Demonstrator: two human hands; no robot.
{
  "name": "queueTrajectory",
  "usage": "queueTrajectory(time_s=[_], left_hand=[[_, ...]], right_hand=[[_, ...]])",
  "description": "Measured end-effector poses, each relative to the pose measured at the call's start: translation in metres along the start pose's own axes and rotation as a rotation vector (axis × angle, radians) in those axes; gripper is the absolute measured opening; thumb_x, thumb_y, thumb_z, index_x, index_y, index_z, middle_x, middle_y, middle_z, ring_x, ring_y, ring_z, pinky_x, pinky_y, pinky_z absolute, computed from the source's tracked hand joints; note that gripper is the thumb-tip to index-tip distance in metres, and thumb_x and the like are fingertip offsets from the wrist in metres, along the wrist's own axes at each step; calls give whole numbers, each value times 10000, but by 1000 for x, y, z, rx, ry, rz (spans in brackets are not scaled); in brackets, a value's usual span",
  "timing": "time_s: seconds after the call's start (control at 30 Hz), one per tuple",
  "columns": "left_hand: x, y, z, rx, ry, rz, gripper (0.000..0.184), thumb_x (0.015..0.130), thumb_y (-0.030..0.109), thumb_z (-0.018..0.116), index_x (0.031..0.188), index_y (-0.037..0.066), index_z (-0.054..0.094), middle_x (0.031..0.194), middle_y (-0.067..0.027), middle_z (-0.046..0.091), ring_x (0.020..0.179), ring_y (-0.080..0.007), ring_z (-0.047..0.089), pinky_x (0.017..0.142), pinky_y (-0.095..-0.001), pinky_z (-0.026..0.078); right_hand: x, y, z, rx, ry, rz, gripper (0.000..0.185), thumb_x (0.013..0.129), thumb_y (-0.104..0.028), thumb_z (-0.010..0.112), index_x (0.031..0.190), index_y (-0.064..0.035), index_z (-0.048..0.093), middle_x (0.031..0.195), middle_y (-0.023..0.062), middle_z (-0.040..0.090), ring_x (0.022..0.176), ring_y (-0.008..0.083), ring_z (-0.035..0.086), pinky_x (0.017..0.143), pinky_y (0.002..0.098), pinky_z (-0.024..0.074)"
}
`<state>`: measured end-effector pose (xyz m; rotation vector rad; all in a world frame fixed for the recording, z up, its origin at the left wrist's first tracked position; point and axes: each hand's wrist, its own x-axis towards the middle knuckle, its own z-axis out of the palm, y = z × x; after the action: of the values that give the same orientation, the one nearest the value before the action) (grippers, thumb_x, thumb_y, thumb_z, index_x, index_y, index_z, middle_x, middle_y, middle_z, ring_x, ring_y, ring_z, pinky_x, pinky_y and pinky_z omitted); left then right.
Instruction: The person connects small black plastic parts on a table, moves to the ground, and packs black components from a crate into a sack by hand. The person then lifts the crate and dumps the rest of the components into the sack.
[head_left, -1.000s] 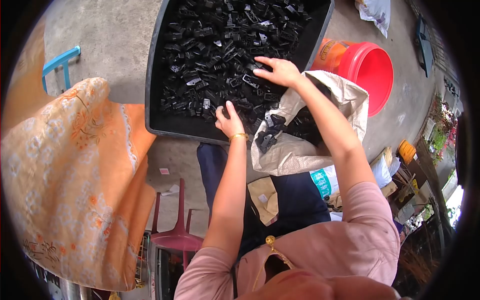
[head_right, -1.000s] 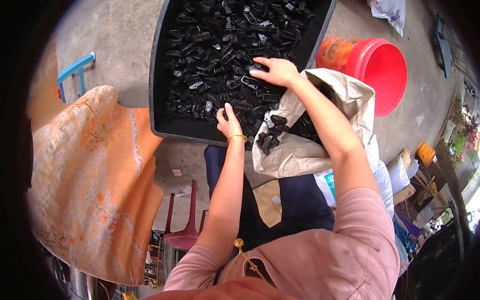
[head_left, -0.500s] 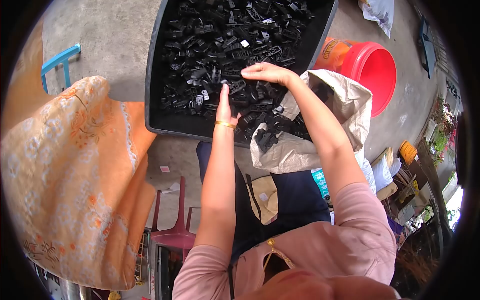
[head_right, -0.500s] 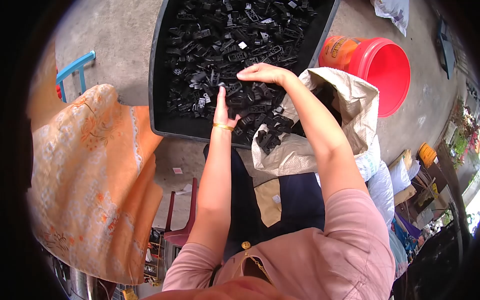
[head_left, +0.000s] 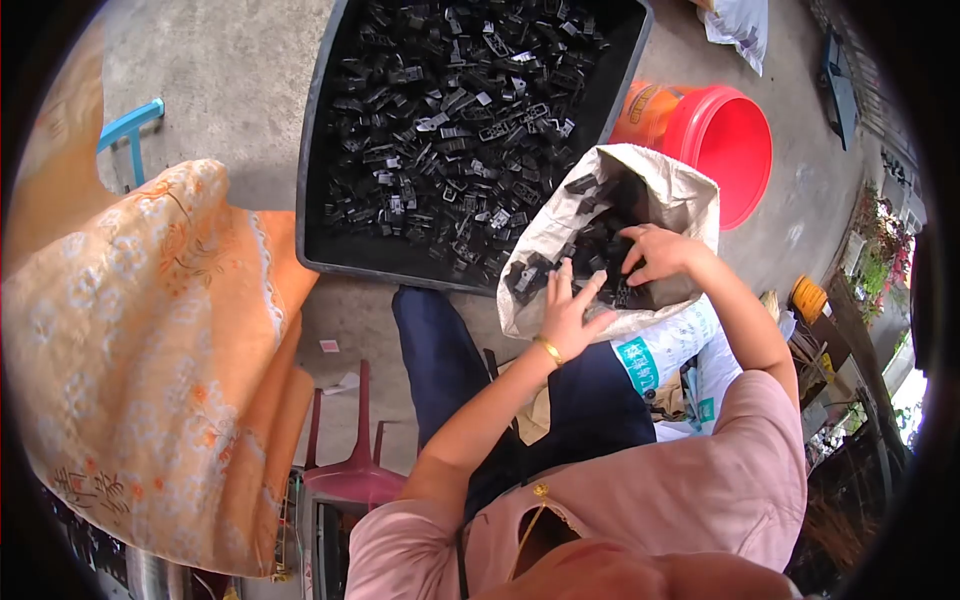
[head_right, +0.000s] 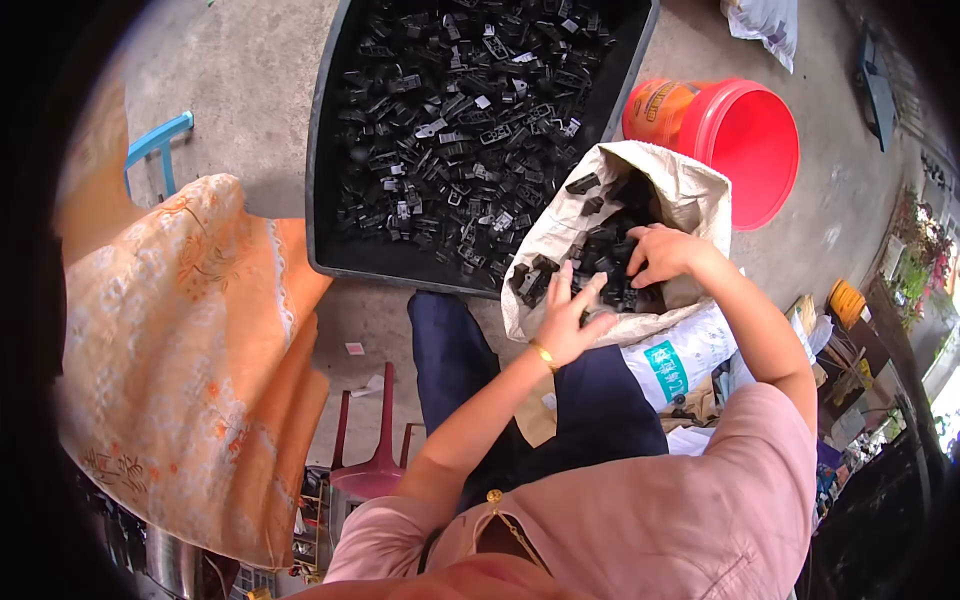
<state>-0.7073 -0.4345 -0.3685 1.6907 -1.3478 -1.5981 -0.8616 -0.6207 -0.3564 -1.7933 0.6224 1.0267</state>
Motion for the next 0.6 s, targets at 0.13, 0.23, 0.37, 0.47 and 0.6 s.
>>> queueTrajectory(time_s=[0.13, 0.23, 0.37, 0.47, 0.6], left_hand=[[86, -68, -127, -88, 691, -12, 237, 760, 203, 611, 825, -20, 570, 806, -133, 560, 866, -311, 508, 804, -386, 390], [135, -172, -180, 223, 1104, -498, 629, 783, 486, 548, 1175, 9, 423, 1155, -260, 411, 1021, -393, 449, 916, -440, 339], [162, -167, -182, -165, 877, -1017, 887, 669, 746, 458, 1356, 223, 257, 1356, -249, 231, 1206, -454, 295, 968, -530, 281], [165, -153, -167, -18, 858, -879, 854, 712, 732, 414, 1331, 151, 322, 1365, -202, 235, 1196, -425, 327, 963, -527, 282], [186, -150, -154, -396, 685, -485, 710, 782, 621, 456, 1073, -15, 578, 1280, -212, 339, 1181, -333, 374, 981, -375, 308]], right_hand=[[62, -23, -69, 410, 514, -76, 229, 753, -200, 626, 875, -6, 628, 1020, 132, 598, 935, 260, 582, 803, 323, 460], [177, 18, -104, 296, 998, -166, 517, 790, -397, 583, 1186, -76, 501, 1211, 168, 484, 1129, 304, 449, 943, 367, 364], [265, -24, -121, 237, 1020, 365, 711, 697, -684, 491, 1266, -262, 444, 1394, 138, 262, 1324, 367, 27, 982, 622, 159], [275, -71, -88, 346, 971, 345, 698, 684, -688, 505, 1238, -263, 480, 1361, 132, 300, 1301, 419, 33, 977, 651, 150], [260, -61, -83, 213, 872, 149, 514, 783, -576, 468, 1069, -180, 628, 1200, 120, 510, 1194, 337, 354, 998, 397, 307]])
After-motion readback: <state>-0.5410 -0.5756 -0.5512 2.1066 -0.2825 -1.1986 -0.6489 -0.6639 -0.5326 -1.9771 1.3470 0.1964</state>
